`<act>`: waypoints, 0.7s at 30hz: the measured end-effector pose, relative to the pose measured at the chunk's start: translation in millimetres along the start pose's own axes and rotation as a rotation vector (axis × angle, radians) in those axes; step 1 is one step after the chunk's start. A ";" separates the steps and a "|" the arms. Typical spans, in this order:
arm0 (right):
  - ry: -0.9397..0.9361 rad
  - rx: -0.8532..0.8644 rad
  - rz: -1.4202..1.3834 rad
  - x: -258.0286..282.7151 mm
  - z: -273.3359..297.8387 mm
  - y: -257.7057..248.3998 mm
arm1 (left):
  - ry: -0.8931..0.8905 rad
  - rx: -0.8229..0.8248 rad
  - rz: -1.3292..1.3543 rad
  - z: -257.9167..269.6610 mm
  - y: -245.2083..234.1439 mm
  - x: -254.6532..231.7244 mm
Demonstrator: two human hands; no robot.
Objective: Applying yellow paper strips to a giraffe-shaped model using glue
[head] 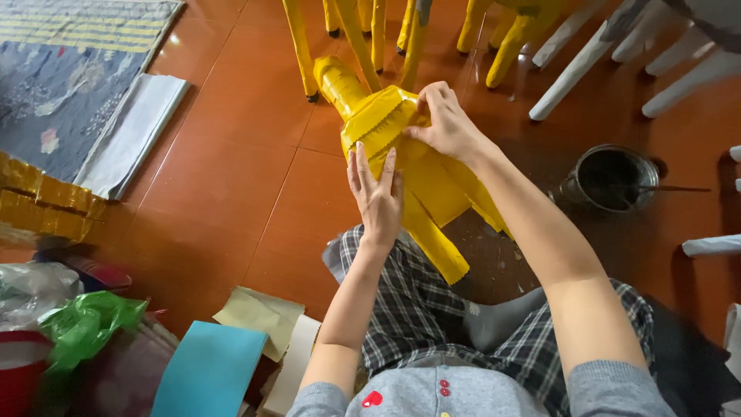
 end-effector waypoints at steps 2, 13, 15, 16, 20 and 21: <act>-0.024 -0.094 0.000 -7.4 1.9 -3.7 | 0.002 -0.006 0.005 1.4 -0.9 0.4; 0.239 -0.417 0.385 23.9 157.7 -8.6 | -0.759 0.124 1.593 59.0 62.4 44.8; 0.226 -0.428 0.367 24.6 162.6 -1.8 | -0.751 0.138 1.806 55.7 70.0 36.0; 0.204 -0.444 0.378 26.2 163.1 0.6 | -0.751 0.142 1.799 54.4 71.0 35.4; 0.160 -0.509 0.377 38.1 162.5 3.0 | -0.754 0.151 1.770 49.8 78.7 31.5; 0.162 -0.509 0.372 42.4 158.9 3.2 | -0.756 0.152 1.765 50.9 80.2 30.4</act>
Point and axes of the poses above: each hand's wrist, its own z-axis away from the middle knuckle, its own y-axis out of the palm, x = y × z, the point moved 10 cm from there along -z, towards the middle knuckle, and after that the axes turned 9 degrees about x, right-handed, at the moved point
